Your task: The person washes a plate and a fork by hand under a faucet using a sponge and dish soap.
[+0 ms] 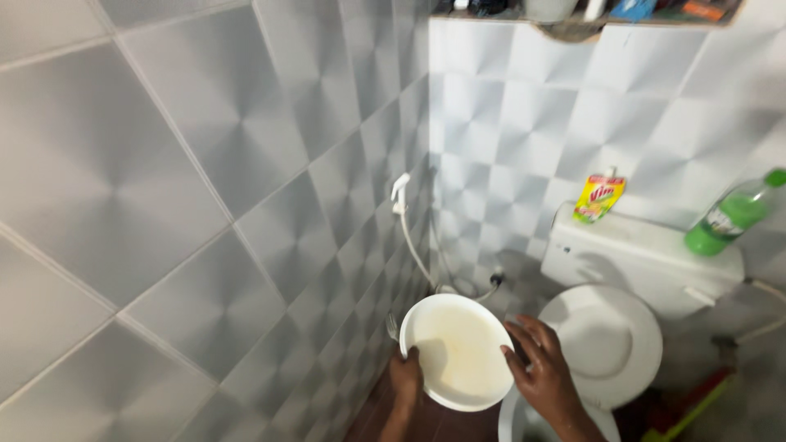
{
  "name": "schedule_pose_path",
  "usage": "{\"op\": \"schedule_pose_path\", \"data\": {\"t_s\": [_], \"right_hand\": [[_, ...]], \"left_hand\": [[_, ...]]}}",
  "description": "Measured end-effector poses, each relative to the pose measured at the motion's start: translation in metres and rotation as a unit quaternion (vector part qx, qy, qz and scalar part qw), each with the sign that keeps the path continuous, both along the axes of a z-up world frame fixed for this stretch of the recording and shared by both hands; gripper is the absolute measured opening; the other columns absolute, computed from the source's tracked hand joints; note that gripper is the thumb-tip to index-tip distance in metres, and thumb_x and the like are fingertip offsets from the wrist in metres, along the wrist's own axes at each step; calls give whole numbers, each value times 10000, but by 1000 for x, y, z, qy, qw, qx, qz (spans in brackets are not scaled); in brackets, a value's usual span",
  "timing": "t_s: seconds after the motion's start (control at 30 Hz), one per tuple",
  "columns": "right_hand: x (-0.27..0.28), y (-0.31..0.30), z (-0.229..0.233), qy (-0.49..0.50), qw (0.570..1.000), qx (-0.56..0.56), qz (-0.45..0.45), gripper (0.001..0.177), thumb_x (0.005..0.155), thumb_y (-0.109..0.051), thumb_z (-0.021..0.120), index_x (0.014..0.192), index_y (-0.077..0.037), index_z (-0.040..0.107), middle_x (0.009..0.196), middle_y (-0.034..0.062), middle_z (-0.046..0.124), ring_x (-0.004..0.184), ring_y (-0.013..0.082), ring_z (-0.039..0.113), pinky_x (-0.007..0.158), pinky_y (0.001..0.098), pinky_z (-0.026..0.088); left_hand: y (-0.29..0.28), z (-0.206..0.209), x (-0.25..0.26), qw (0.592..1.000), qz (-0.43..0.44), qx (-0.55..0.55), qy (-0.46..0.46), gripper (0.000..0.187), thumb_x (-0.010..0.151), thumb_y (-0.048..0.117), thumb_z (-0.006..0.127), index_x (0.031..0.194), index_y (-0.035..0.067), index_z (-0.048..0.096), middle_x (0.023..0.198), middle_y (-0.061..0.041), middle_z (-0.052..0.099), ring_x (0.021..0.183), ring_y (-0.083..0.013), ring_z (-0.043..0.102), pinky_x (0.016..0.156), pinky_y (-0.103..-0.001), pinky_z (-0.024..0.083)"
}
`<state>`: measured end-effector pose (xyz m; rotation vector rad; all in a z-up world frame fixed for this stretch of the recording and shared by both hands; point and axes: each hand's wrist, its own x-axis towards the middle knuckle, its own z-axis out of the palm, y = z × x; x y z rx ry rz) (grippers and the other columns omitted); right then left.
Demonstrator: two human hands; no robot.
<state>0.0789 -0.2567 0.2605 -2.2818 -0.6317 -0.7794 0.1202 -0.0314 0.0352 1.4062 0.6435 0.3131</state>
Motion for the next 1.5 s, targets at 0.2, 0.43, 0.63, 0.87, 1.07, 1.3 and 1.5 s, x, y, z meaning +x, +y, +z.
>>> {"op": "schedule_pose_path", "data": {"t_s": [0.2, 0.43, 0.63, 0.87, 1.07, 1.3, 1.5], "right_hand": [[85, 15, 24, -30, 997, -41, 56, 223, 827, -166, 775, 1026, -74, 731, 1225, 108, 649, 1158, 315, 626, 903, 417, 557], [212, 42, 90, -81, 989, -115, 47, 272, 813, -191, 775, 1032, -38, 727, 1214, 133, 636, 1167, 345, 587, 902, 433, 537], [316, 71, 158, -273, 945, -177, -40, 409, 797, -249, 794, 1087, 19, 685, 1198, 200, 617, 1132, 379, 586, 884, 447, 543], [443, 86, 240, -395, 909, -118, -65, 375, 871, -207, 803, 1133, 25, 669, 1106, 155, 657, 1035, 336, 641, 864, 417, 558], [577, 87, 306, -243, 969, 16, -32, 366, 875, -184, 802, 1166, 6, 689, 1055, 185, 665, 919, 331, 668, 763, 413, 559], [699, 115, 365, -134, 984, -67, -99, 289, 912, -296, 750, 1071, -57, 770, 1101, 175, 730, 960, 331, 721, 882, 436, 580], [741, 144, 378, -85, 940, -238, -228, 412, 853, -413, 721, 1060, -60, 774, 1156, 174, 714, 1057, 414, 673, 848, 504, 574]], "left_hand": [[17, 35, 108, 971, -52, -185, -141, 416, 889, 24, 563, 1295, -43, 627, 1156, -198, 753, 1008, -298, 714, 877, -404, 552], [58, 154, 216, 951, -119, -268, -94, 471, 913, 29, 527, 1381, -12, 543, 1218, -210, 717, 1053, -335, 708, 898, -446, 559], [82, 233, 314, 940, -168, -271, -125, 477, 908, 31, 539, 1384, 11, 552, 1216, -192, 714, 1078, -340, 692, 906, -442, 557], [90, 311, 412, 925, -209, -282, -145, 451, 939, 77, 508, 1383, 3, 543, 1208, -185, 708, 1067, -318, 690, 871, -435, 560], [97, 316, 478, 936, -222, -217, -166, 474, 964, 132, 531, 1410, -13, 592, 1081, -253, 647, 816, -361, 467, 658, -538, 374], [97, 254, 550, 933, -163, -269, -177, 481, 890, 70, 547, 1360, -31, 566, 1138, -222, 749, 988, -344, 730, 866, -456, 576], [105, 152, 624, 936, -166, -237, -199, 523, 824, 23, 603, 1337, -80, 595, 1192, -270, 750, 1073, -388, 734, 962, -455, 567]]}}
